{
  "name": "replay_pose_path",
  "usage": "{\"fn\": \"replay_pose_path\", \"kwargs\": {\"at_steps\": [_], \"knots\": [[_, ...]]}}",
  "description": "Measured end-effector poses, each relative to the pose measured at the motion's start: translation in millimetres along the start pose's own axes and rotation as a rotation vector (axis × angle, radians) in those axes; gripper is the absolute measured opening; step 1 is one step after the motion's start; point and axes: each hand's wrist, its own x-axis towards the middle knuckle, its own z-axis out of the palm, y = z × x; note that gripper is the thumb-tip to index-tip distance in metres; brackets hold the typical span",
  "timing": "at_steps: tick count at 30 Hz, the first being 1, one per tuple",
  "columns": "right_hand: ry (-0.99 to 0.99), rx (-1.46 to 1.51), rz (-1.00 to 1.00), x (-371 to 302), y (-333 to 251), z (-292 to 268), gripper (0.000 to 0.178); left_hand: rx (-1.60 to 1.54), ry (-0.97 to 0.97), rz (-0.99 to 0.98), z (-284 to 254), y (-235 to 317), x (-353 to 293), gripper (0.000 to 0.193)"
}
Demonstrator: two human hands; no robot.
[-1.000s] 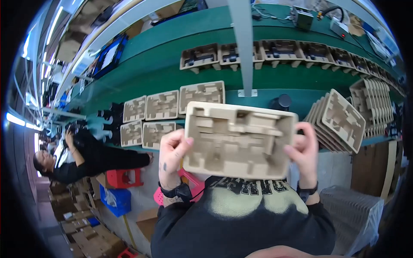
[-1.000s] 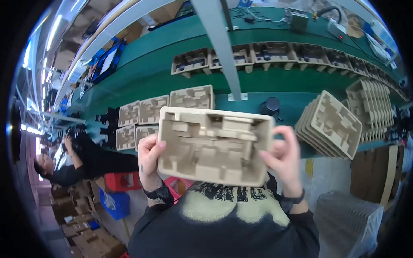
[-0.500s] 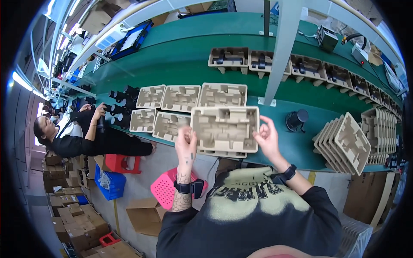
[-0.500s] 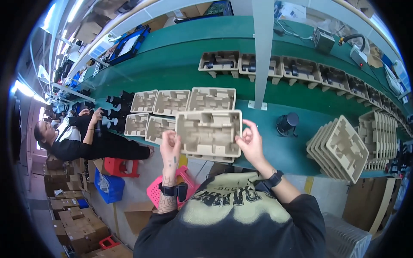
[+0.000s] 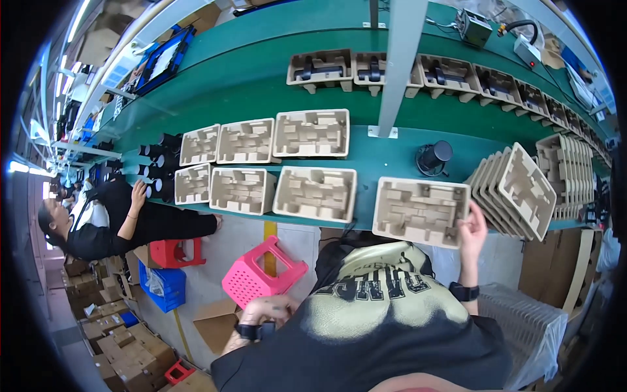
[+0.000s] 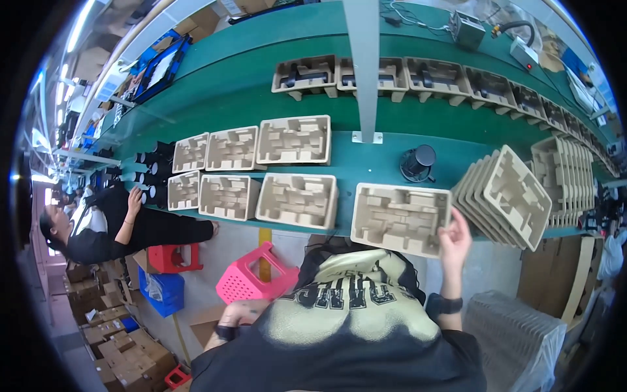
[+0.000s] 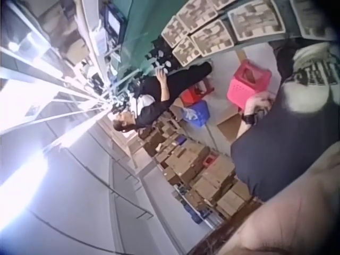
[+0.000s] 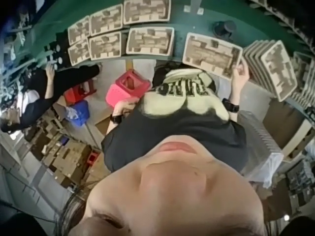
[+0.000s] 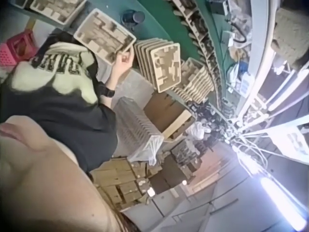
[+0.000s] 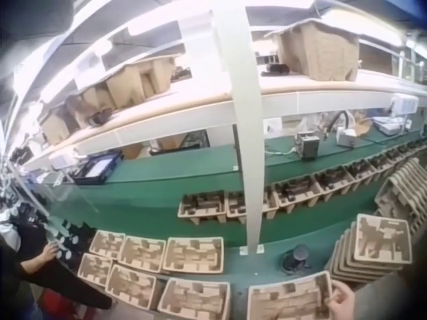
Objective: Placing cylindrical electronic components into molded cardboard trays on an assembly line.
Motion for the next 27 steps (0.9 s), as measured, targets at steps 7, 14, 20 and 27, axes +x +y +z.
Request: {"fn": "replay_pose_path", "kwargs": {"at_steps": [7, 14, 20, 27], "knots": [[-0.150, -0.078, 0.175, 16, 82, 20, 0.051, -0.209, -0.242, -0.256, -44, 89, -31, 0.026], [-0.217, -0.832, -0.154, 32, 38, 47, 0.060, 0.654, 0.001, -0.337, -6, 41, -6, 0.035], [-0.164, -0.822, -0.533, 100, -35, 75, 0.066, 0.668, 1.128, 0.563, -84, 142, 117, 0.056], [-0.270, -0.742, -0.284, 125, -54, 80, 0.044, 1.132, 1.126, 0.559, -130, 158, 172, 0.057]]}}
